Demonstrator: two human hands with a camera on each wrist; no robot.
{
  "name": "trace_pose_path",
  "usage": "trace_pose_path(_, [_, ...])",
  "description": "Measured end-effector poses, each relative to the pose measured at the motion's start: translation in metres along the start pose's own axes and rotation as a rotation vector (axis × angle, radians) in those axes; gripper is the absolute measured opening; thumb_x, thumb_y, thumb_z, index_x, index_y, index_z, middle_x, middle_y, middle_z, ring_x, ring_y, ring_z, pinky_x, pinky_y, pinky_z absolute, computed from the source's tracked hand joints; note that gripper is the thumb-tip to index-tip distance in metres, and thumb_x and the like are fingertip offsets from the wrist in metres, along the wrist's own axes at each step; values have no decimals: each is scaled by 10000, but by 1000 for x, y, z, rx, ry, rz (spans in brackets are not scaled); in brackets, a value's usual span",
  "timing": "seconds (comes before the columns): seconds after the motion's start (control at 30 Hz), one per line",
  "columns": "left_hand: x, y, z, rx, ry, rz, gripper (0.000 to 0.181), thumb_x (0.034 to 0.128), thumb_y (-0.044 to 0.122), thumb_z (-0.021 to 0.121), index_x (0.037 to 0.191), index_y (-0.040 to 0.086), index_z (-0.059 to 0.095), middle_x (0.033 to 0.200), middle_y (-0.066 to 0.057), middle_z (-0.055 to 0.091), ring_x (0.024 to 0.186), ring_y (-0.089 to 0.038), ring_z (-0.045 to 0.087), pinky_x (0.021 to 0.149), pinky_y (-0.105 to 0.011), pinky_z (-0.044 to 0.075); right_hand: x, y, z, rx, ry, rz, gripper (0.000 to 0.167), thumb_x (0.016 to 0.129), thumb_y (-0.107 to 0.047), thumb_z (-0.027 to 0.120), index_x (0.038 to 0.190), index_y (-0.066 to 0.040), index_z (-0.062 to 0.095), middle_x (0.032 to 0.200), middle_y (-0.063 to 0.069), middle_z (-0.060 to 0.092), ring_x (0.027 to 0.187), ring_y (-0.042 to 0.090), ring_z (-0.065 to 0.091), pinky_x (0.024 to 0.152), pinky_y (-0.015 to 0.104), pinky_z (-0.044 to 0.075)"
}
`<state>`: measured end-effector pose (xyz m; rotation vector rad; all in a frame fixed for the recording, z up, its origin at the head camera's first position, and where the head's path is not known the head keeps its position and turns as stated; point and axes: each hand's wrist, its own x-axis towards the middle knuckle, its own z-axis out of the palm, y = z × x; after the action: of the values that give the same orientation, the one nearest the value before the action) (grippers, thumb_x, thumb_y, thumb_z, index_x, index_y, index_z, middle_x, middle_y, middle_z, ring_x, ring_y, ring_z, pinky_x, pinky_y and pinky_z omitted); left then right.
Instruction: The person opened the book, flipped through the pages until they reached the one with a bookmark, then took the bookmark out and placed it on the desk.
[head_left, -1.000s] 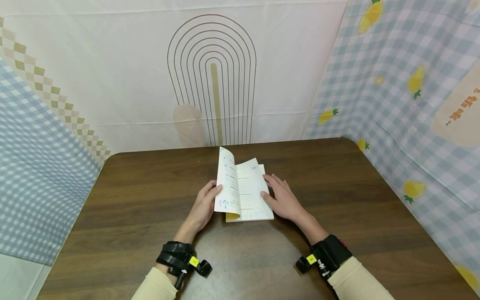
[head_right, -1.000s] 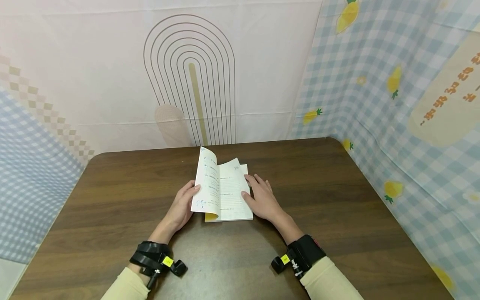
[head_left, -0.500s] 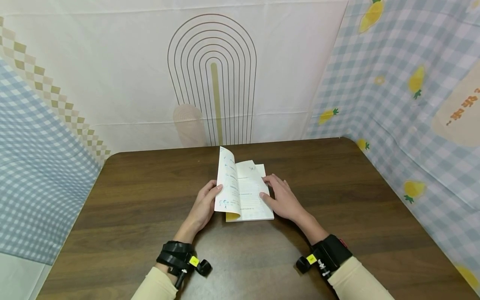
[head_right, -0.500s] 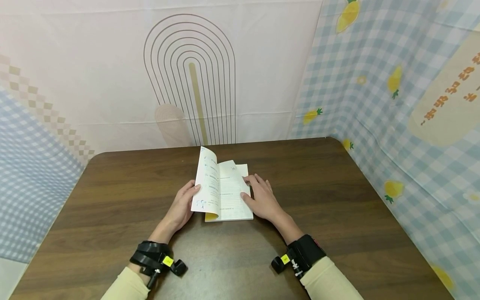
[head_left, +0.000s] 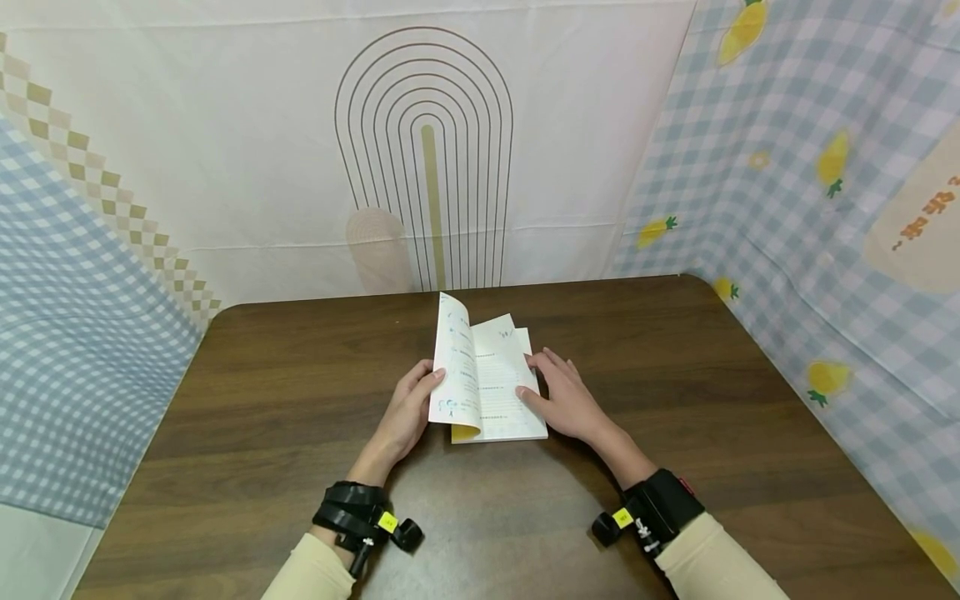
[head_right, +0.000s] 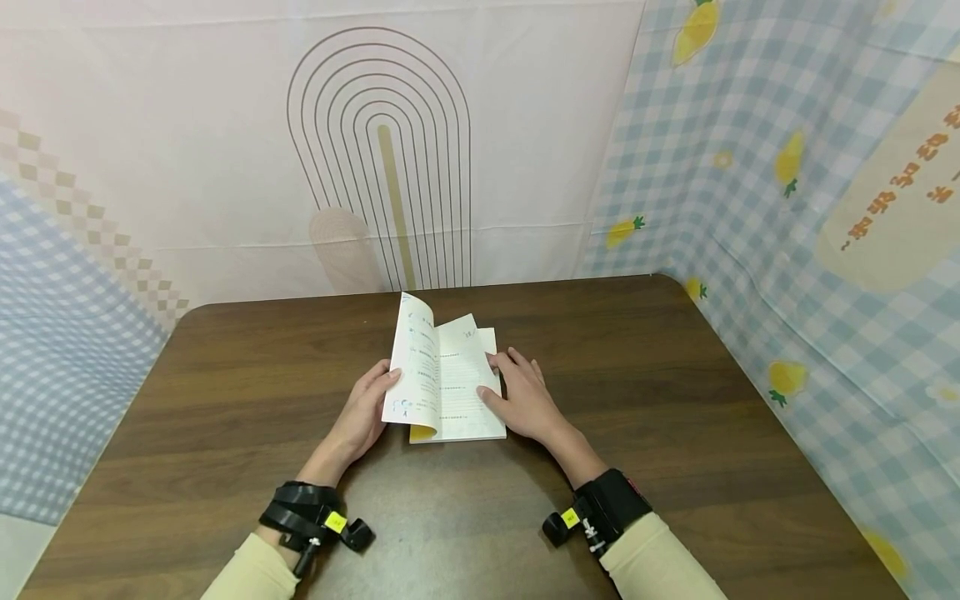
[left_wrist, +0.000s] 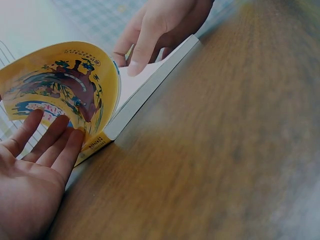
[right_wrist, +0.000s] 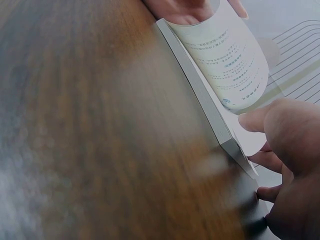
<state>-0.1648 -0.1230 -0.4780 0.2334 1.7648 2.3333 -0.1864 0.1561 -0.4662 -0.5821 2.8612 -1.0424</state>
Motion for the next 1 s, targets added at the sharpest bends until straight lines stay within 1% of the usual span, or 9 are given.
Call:
trace_pose_path(0.1, [-1, 1, 0, -2, 2, 1, 394, 1131, 286, 485, 1359, -35, 485, 1283, -187, 591, 1078, -212, 661, 856, -308, 565, 0, 0, 0, -11, -2, -6, 452, 1027, -257, 690, 1397, -29, 567, 1565, 196, 522, 1570, 443, 244, 1223, 711, 119])
trace_pose_path(0.23, [-1, 1, 0, -5, 5, 2, 384, 1129, 283, 487, 1357, -27, 491, 1283, -182, 591, 1075, -208, 662, 850, -310, 566, -1, 1, 0, -25, -12, -4, 557, 1036, -275, 685, 1504, -16, 530, 1562, 216, 517, 1572, 442, 239, 1232, 699, 112])
trace_pose_path(0.33, [-1, 1, 0, -8, 4, 1, 387, 1129, 283, 489, 1356, -31, 491, 1281, -183, 592, 1074, -211, 662, 852, -310, 566, -1, 1, -1, -30, -21, -1, 613, 1042, -288, 681, 1552, -7, 491, 1578, 212, 501, 1578, 433, 229, 1238, 688, 103])
trace_pose_path(0.83, [-1, 2, 1, -9, 6, 1, 390, 1128, 279, 489, 1367, -30, 494, 1282, -185, 596, 1070, -212, 667, 850, -312, 569, -2, 0, -1, -27, -21, -17, 629, 1047, -293, 677, 1562, 7, 477, 1592, 211, 485, 1581, 435, 218, 1233, 698, 97])
trace_pose_path(1.0, [0, 1, 1, -3, 9, -7, 391, 1130, 284, 490, 1363, -30, 492, 1284, -184, 596, 1070, -212, 664, 854, -309, 565, -3, 1, 0, -27, -23, -18, 629, 1046, -292, 678, 1562, 7, 477, 1591, 207, 487, 1581, 434, 219, 1232, 701, 98])
